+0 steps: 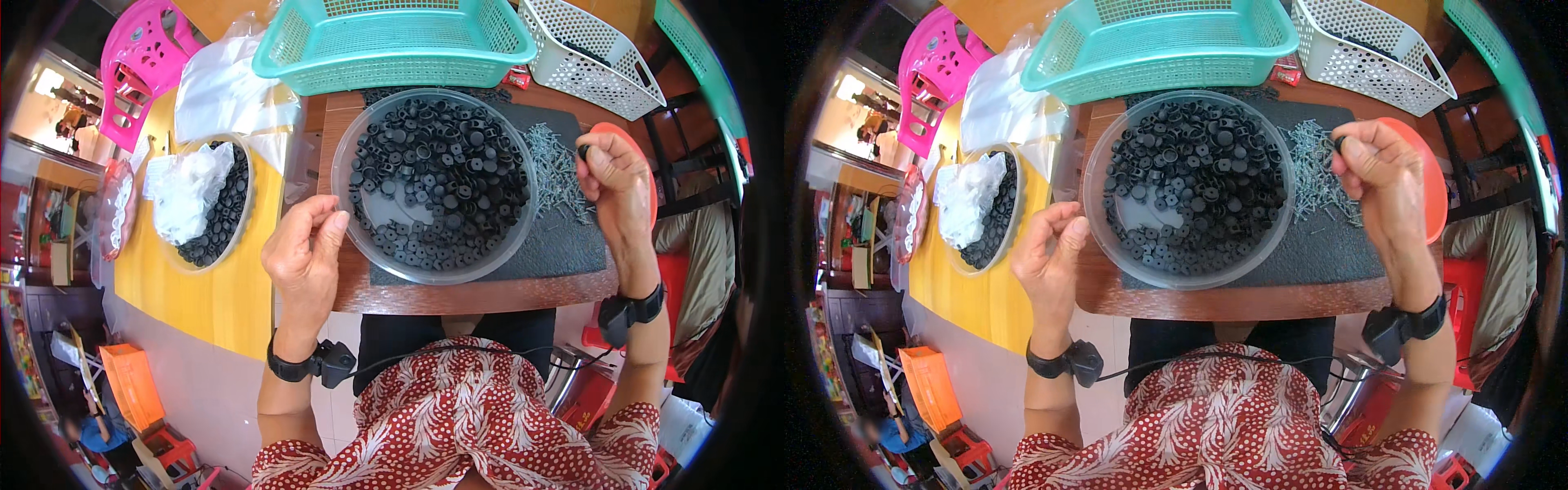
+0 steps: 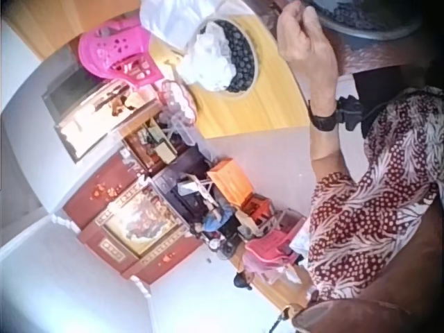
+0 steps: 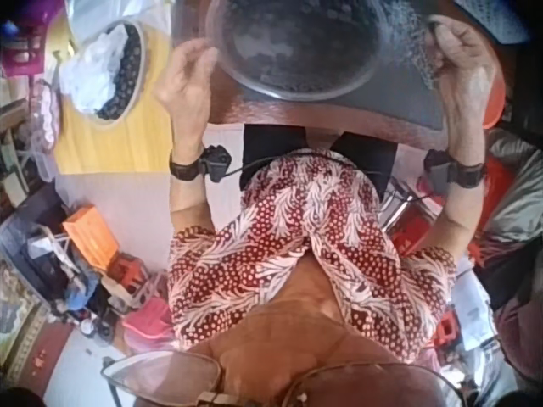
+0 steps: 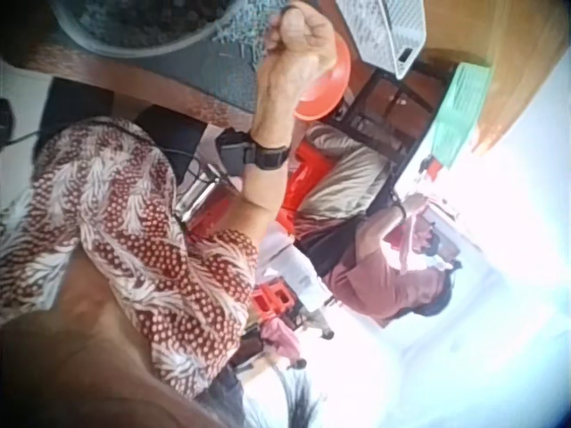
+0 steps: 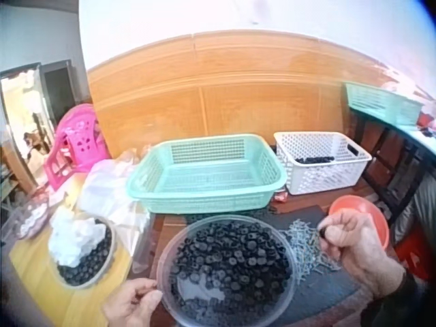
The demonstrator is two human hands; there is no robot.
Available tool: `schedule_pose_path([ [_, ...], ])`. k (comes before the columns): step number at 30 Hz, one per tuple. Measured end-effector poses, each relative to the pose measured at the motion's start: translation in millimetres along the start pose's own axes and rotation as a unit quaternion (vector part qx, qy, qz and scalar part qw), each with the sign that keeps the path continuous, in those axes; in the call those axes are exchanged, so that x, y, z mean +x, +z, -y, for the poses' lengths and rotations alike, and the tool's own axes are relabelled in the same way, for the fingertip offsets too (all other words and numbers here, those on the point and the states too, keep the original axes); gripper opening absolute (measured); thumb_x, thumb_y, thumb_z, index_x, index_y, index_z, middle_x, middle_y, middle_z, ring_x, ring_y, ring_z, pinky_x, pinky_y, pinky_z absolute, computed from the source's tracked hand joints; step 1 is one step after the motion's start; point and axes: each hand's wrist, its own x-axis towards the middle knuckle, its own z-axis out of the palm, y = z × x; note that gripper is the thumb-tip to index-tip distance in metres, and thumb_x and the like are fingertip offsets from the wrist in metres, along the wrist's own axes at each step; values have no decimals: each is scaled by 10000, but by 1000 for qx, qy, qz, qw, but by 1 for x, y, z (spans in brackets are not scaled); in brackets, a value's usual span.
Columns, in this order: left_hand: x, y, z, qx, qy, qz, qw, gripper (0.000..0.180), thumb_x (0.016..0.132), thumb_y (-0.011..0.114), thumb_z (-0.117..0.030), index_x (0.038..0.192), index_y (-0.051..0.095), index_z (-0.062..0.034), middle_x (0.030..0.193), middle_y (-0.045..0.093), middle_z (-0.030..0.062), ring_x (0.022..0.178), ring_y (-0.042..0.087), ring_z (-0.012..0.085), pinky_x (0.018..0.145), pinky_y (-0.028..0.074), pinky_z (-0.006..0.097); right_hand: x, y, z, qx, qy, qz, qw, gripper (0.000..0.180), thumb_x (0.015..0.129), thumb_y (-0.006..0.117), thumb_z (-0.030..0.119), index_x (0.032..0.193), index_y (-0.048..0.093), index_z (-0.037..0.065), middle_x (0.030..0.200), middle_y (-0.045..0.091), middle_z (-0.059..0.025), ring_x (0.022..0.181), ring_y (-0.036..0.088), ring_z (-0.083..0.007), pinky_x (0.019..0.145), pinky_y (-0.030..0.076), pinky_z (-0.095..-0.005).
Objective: The person picks up a black plastic component and a metal screw, inserts the screw into the plastic part, and places the assembled unit onto a black mat before repeating the process.
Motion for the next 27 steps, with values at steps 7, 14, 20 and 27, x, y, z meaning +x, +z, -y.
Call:
schedule_pose_path([
  [7,13,8,-1,62,60,36,996,136,756,669,23,883,624,38,780,631,108,691,607,189,629,477,264,44,-33,27,-83,-42,-21,995,130,822,598,104,861,608,-19,689,579,-55,541,438,-62,483,303,-181],
  [14,35,16,3,260,234,98,932,176,665,667,44,831,639,-9,739,589,83,682,546,241,620,430,323,103,-45,36,-216,-129,-76,965,118,788,594,140,769,628,28,661,584,-11,534,433,-37,471,312,-193],
  [20,48,31,10,336,294,148,883,208,583,694,-7,779,635,-40,716,561,62,694,500,238,686,360,350,202,-95,25,-443,-166,-125,872,233,819,597,256,862,657,34,733,620,-25,656,532,-74,580,391,-205],
  [27,53,36,15,353,288,176,873,194,564,711,-37,734,617,-39,706,518,76,705,504,245,706,345,358,213,-97,12,-627,-221,-95,741,403,816,580,349,1050,637,25,915,667,-141,875,623,-225,789,453,-320],
])
